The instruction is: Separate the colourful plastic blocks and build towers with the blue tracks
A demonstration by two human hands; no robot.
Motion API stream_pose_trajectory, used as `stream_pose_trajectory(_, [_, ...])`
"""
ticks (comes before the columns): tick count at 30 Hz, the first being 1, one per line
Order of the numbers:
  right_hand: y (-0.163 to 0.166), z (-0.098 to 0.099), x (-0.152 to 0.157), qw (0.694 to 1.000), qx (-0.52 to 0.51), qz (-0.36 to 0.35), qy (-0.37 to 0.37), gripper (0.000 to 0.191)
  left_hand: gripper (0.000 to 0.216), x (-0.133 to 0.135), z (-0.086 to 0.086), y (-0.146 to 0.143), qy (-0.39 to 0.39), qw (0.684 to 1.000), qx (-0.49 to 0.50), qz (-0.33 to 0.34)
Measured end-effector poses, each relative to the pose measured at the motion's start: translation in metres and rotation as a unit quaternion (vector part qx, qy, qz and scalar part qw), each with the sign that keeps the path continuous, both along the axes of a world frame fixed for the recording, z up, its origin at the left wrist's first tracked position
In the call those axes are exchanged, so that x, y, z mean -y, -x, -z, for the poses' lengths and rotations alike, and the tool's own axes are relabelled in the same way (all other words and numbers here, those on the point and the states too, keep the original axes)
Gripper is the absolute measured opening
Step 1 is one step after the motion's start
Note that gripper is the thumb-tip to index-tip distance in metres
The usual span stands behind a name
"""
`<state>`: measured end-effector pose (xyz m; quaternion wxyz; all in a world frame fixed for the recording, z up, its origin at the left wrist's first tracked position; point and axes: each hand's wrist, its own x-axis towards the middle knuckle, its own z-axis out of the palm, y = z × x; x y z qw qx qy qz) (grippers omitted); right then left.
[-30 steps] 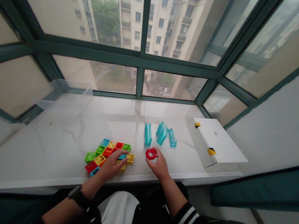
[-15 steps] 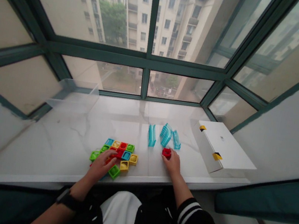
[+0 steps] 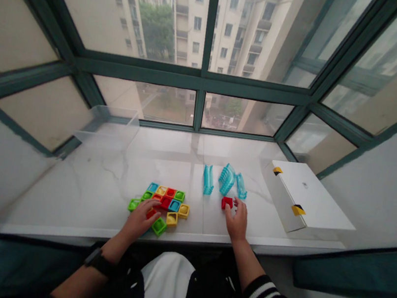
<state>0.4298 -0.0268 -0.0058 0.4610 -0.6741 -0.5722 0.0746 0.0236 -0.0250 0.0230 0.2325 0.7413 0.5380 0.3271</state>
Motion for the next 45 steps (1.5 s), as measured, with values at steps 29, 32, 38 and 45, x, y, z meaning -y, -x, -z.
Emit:
stream_pose_trajectory(29, [0.109,0.007,0.000,0.934,-0.006,-0.305,0.185,0.044,0.047,0.013,0.002,-0.043,0.011,0.988,-0.132,0.085])
stream_pose_trajectory(32, [0.107,0.005,0.003,0.936,-0.022,-0.300,0.184,0.044,0.045,0.013,0.003,-0.043,0.005,0.988,-0.130,0.088])
stream_pose_trajectory(38, [0.101,0.013,-0.002,0.938,-0.117,-0.226,0.236,0.043,0.046,0.013,0.005,-0.041,0.004,0.987,-0.132,0.090])
stream_pose_trajectory(45, [0.096,0.014,-0.006,0.887,-0.324,-0.210,0.253,0.062,0.051,0.013,0.007,-0.039,0.009,0.990,-0.110,0.094])
